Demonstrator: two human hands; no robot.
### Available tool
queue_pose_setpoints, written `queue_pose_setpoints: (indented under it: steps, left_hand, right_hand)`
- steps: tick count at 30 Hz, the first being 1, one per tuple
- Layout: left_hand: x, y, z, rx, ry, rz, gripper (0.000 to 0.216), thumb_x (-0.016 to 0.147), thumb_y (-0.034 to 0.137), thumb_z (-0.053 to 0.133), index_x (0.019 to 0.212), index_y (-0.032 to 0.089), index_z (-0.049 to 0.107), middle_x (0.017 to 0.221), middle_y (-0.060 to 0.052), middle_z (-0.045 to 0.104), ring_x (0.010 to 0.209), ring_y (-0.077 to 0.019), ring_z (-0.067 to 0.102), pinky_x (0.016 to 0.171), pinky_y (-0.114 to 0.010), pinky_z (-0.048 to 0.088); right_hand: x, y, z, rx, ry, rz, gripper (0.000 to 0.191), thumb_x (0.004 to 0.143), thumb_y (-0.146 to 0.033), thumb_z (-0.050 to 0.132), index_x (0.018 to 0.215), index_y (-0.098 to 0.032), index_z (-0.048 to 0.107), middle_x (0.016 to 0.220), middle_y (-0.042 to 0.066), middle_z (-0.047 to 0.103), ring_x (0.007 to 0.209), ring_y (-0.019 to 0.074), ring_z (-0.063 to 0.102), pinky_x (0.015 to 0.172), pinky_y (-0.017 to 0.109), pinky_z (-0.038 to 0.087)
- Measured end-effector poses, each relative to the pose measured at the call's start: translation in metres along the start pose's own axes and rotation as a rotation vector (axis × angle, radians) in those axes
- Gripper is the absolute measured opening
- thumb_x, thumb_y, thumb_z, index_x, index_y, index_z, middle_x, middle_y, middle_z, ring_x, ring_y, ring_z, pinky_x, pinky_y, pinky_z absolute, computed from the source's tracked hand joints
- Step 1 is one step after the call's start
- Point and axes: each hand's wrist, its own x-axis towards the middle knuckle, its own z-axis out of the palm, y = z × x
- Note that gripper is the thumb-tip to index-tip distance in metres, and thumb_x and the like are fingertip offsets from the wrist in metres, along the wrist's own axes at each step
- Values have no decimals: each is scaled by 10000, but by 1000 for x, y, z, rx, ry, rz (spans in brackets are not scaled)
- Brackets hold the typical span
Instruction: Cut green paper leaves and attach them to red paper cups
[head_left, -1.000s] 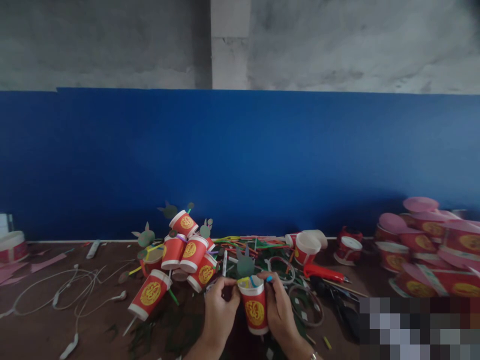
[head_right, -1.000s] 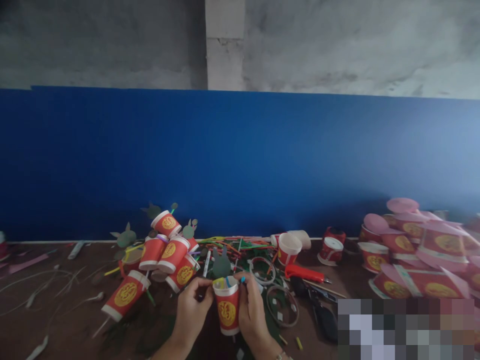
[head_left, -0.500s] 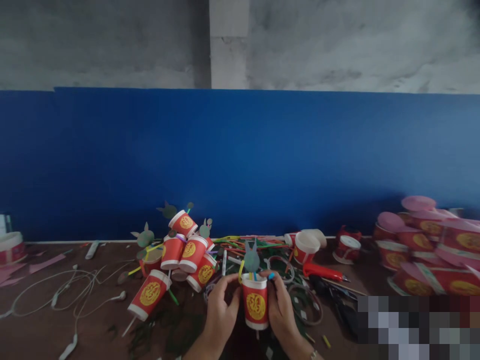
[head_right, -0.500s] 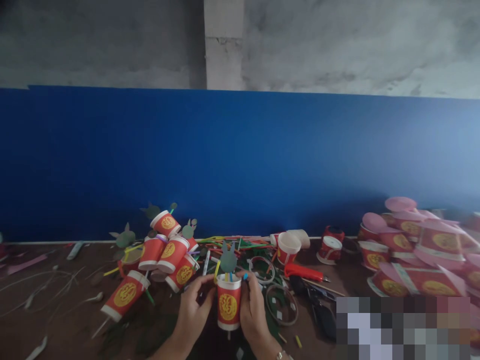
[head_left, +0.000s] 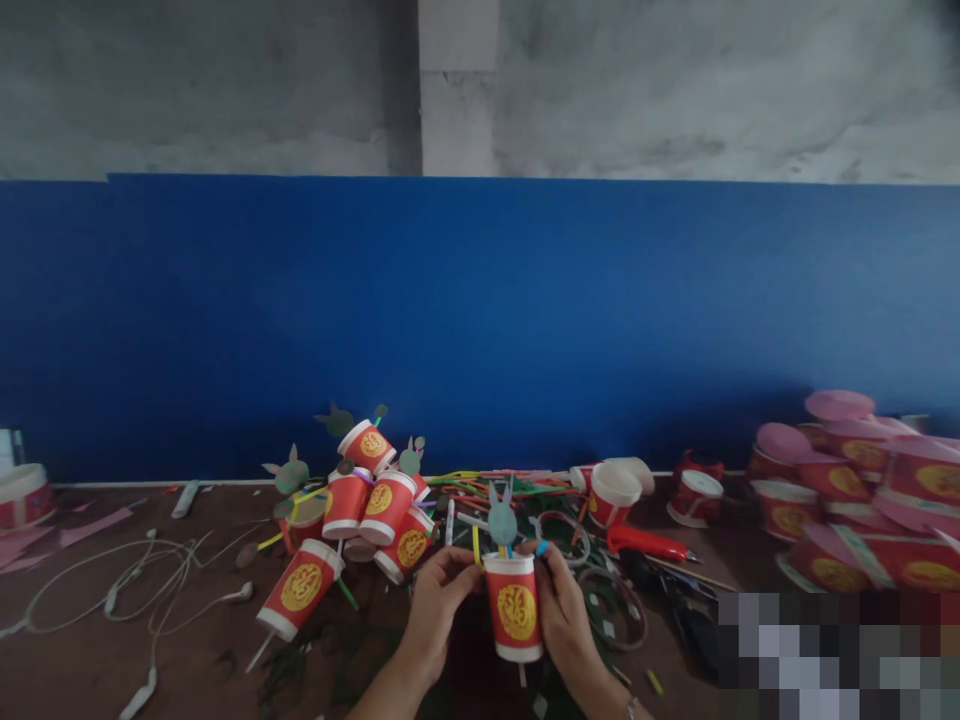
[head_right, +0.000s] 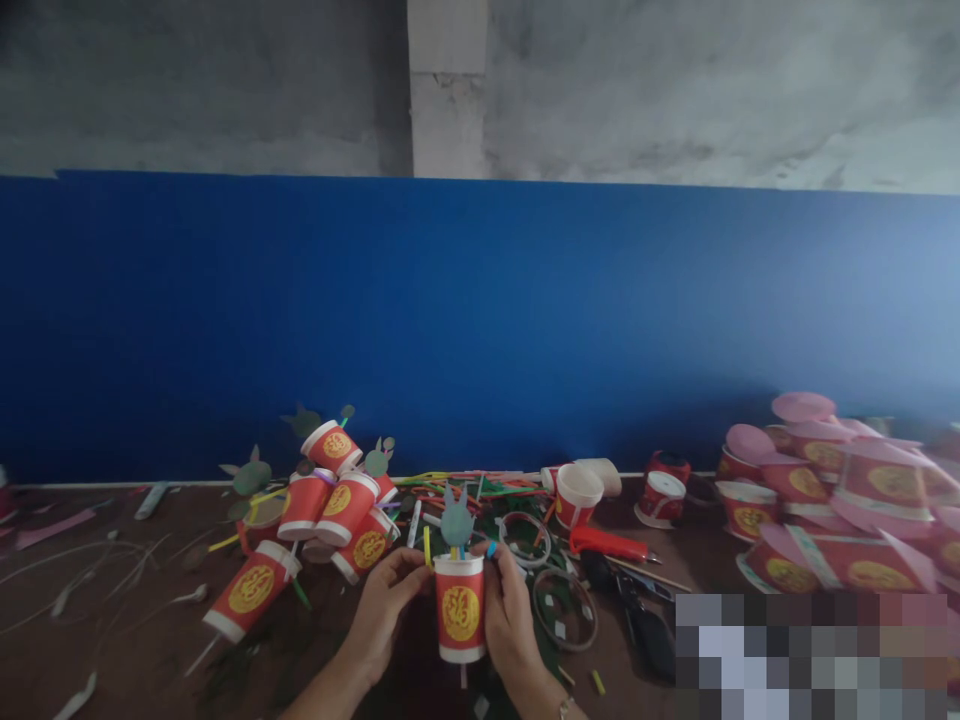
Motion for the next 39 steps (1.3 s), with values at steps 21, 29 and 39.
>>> queue_pose_setpoints:
  steps: [21, 29, 39]
  left_hand:
    - [7, -3, -15, -68, -274, -169, 350, 667, 427, 722, 616, 146, 520, 546, 36, 496, 494, -69, 429, 504, -201, 312]
    - [9, -5, -16, 13, -240, -159, 361, 680, 466, 692, 659, 143, 533, 548, 41, 500, 477, -70, 443, 490, -200, 338]
    - [-2, -4, -4, 121, 40, 83, 493, 784, 495, 559, 1172, 192, 562, 1268, -87, 553, 1205, -238, 468, 1030, -352, 350]
  right_hand:
    - [0, -15, 1, -37, -95, -79, 186, 888, -340, 436, 891, -207, 566, 791, 37, 614, 717, 178, 573, 716, 278, 482]
    - [-2, -14, -1, -118, -77, -120, 183, 903, -314, 403, 936, -212, 551, 877, 54, 613, 808, 192, 575, 764, 290, 465]
    - [-6, 3, -1, -261, -24, -233, 244, 874, -341, 481, 1027, -213, 621, 1045, 103, 647, 988, 244, 589, 881, 362, 473]
